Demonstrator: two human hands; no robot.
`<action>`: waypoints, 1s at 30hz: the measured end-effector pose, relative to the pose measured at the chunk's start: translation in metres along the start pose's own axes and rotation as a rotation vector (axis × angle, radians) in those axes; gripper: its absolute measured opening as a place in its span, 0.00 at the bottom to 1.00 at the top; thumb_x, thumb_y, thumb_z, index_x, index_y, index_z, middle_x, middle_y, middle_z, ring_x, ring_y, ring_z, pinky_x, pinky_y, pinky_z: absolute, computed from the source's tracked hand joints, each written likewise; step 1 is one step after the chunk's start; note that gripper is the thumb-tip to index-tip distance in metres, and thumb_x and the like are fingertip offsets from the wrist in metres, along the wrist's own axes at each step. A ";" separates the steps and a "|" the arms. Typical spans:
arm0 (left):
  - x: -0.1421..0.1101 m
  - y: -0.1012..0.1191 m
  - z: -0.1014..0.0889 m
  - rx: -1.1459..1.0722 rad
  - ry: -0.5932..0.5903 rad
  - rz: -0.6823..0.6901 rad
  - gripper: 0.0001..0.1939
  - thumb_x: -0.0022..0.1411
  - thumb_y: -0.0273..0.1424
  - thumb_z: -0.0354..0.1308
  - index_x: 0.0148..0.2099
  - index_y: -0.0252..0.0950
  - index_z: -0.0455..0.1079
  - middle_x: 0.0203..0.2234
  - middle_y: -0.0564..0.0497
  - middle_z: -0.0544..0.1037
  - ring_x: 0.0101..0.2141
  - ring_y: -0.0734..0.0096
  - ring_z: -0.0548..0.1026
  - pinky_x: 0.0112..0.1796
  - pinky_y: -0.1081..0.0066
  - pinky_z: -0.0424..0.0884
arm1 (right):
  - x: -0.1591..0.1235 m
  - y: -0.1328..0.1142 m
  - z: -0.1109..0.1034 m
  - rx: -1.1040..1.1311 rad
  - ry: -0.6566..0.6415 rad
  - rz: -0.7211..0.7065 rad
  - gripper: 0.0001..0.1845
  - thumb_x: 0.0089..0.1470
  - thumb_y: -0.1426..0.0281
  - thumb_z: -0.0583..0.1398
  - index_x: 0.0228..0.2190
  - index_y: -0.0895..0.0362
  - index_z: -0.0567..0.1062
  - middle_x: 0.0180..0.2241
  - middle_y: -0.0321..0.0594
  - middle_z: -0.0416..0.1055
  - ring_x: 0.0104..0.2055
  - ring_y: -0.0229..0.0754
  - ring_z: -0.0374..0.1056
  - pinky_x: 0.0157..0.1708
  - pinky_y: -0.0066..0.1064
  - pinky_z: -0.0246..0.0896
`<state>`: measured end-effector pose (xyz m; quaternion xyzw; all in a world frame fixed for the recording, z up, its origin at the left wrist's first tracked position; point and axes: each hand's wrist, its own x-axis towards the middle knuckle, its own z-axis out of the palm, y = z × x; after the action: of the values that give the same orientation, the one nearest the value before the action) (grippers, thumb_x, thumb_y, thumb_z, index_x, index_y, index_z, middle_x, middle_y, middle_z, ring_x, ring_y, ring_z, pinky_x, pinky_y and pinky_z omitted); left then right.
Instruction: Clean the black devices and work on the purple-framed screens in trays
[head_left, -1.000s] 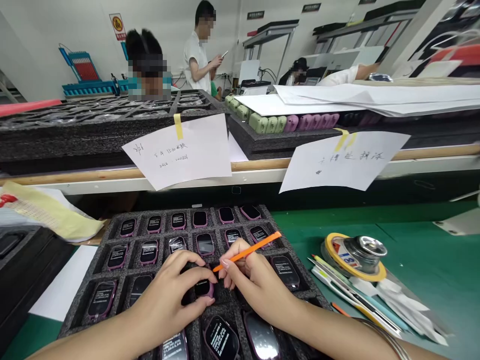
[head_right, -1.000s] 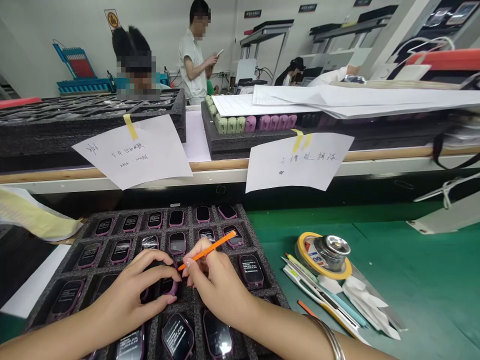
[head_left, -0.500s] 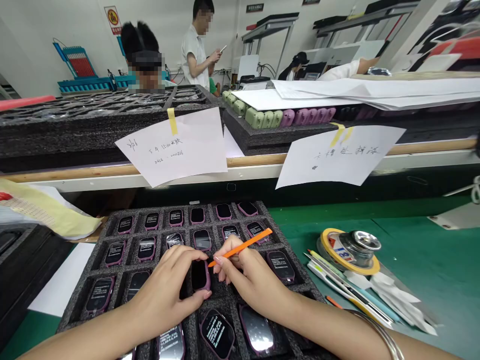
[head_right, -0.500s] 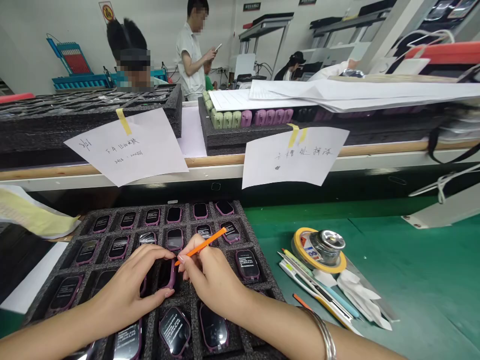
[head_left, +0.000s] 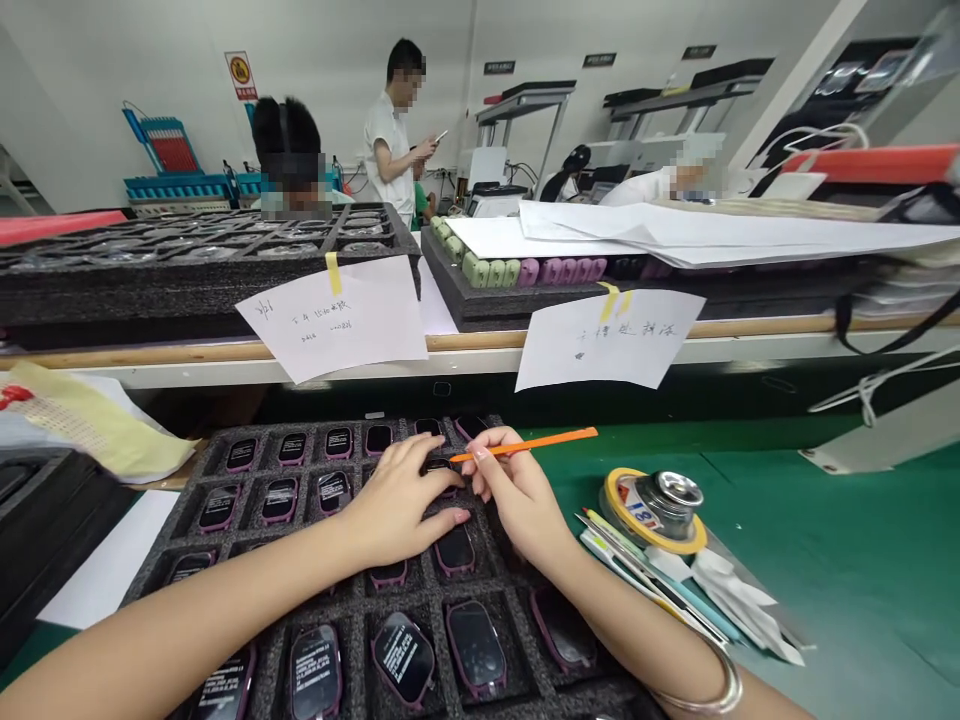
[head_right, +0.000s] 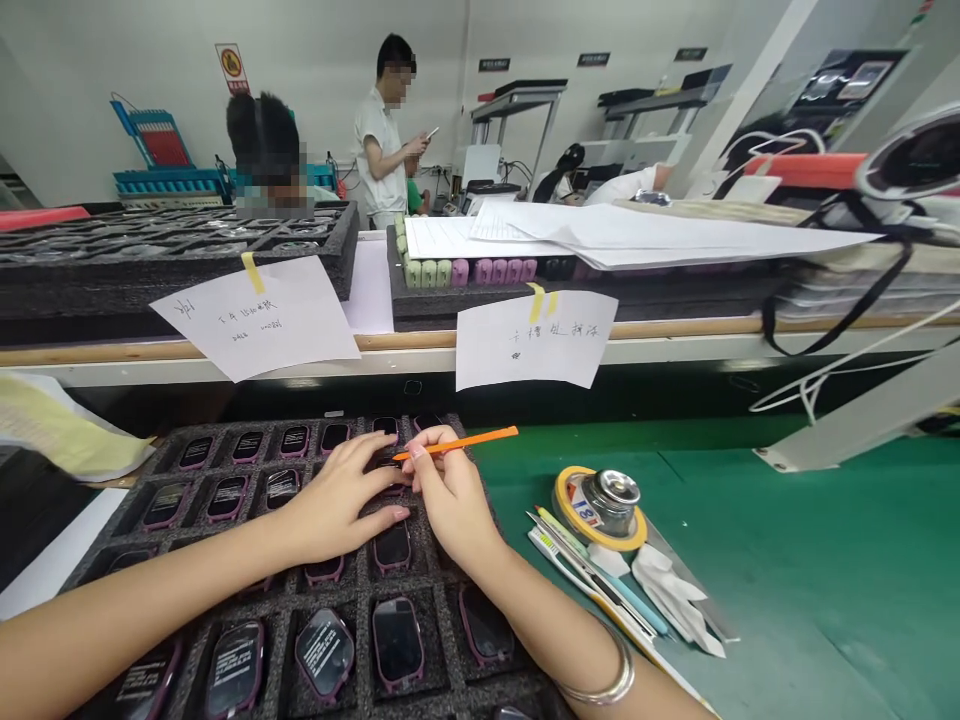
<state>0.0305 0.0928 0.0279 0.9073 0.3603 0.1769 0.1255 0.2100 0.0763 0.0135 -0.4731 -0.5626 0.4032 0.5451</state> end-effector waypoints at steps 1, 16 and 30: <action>0.004 -0.001 0.004 0.013 0.001 0.011 0.15 0.65 0.37 0.61 0.52 0.38 0.73 0.62 0.37 0.63 0.65 0.41 0.58 0.61 0.41 0.58 | 0.002 0.002 -0.004 -0.035 -0.005 -0.009 0.14 0.62 0.55 0.57 0.33 0.52 0.67 0.28 0.36 0.71 0.25 0.38 0.66 0.27 0.30 0.63; 0.007 -0.023 -0.009 -0.018 0.037 0.066 0.08 0.63 0.34 0.64 0.46 0.43 0.75 0.48 0.48 0.77 0.60 0.51 0.67 0.60 0.49 0.63 | 0.020 0.012 -0.007 -0.209 -0.023 -0.061 0.12 0.63 0.59 0.55 0.32 0.52 0.69 0.29 0.40 0.77 0.34 0.46 0.75 0.38 0.37 0.68; 0.005 -0.026 -0.005 -0.159 0.075 -0.018 0.16 0.61 0.33 0.66 0.50 0.42 0.69 0.46 0.50 0.78 0.48 0.58 0.74 0.51 0.56 0.69 | 0.019 0.015 -0.004 -0.195 -0.096 -0.045 0.11 0.63 0.60 0.57 0.32 0.53 0.70 0.29 0.39 0.79 0.37 0.47 0.77 0.42 0.39 0.68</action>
<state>0.0158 0.1155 0.0237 0.8840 0.3576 0.2376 0.1850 0.2162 0.0983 0.0034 -0.4913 -0.6350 0.3565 0.4777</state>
